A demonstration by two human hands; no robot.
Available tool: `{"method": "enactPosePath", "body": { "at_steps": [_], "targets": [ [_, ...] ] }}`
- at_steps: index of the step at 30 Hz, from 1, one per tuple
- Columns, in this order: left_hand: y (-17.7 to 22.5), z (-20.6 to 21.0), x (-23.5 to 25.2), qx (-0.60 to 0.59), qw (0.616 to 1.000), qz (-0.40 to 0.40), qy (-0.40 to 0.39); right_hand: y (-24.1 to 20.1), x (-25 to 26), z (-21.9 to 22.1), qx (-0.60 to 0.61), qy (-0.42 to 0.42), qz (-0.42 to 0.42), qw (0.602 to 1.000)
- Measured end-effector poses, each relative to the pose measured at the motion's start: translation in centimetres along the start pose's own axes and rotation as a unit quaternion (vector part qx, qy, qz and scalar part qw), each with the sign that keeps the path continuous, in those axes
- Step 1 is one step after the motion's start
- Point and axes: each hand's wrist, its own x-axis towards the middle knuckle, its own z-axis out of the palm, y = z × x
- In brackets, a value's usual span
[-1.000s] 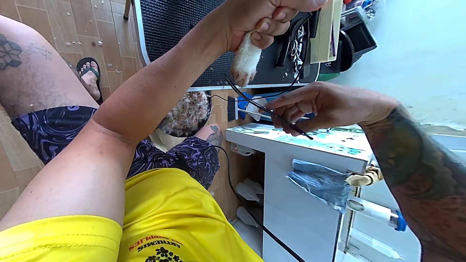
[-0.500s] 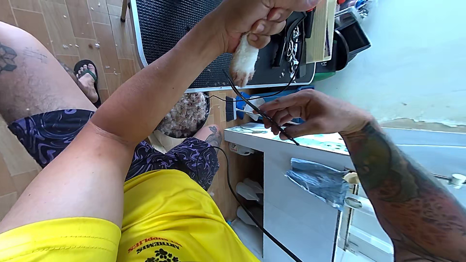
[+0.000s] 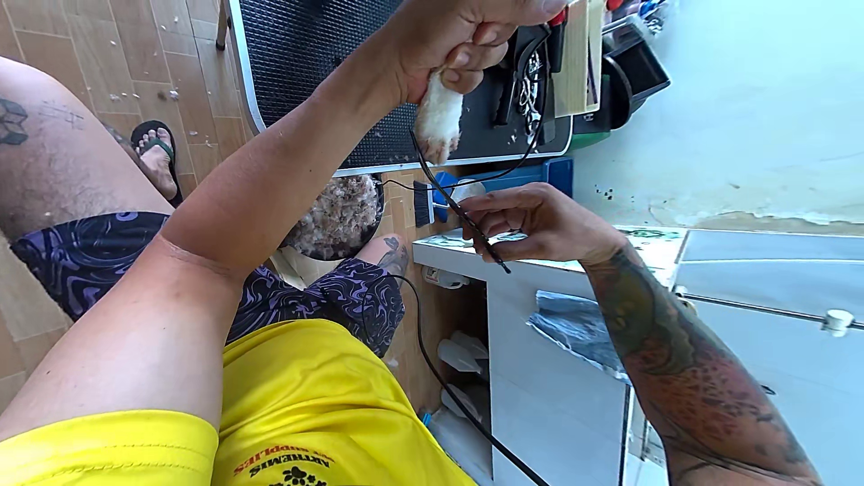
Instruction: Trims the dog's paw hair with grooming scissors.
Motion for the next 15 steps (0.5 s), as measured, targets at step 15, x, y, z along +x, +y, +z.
{"method": "enactPosePath", "body": {
  "at_steps": [15],
  "targets": [
    [1.2, -0.6, 0.5, 0.022, 0.999, -0.008, 0.027, 2.2, 1.1, 2.7, 0.044, 0.044, 0.006, 0.998]
  ]
}}
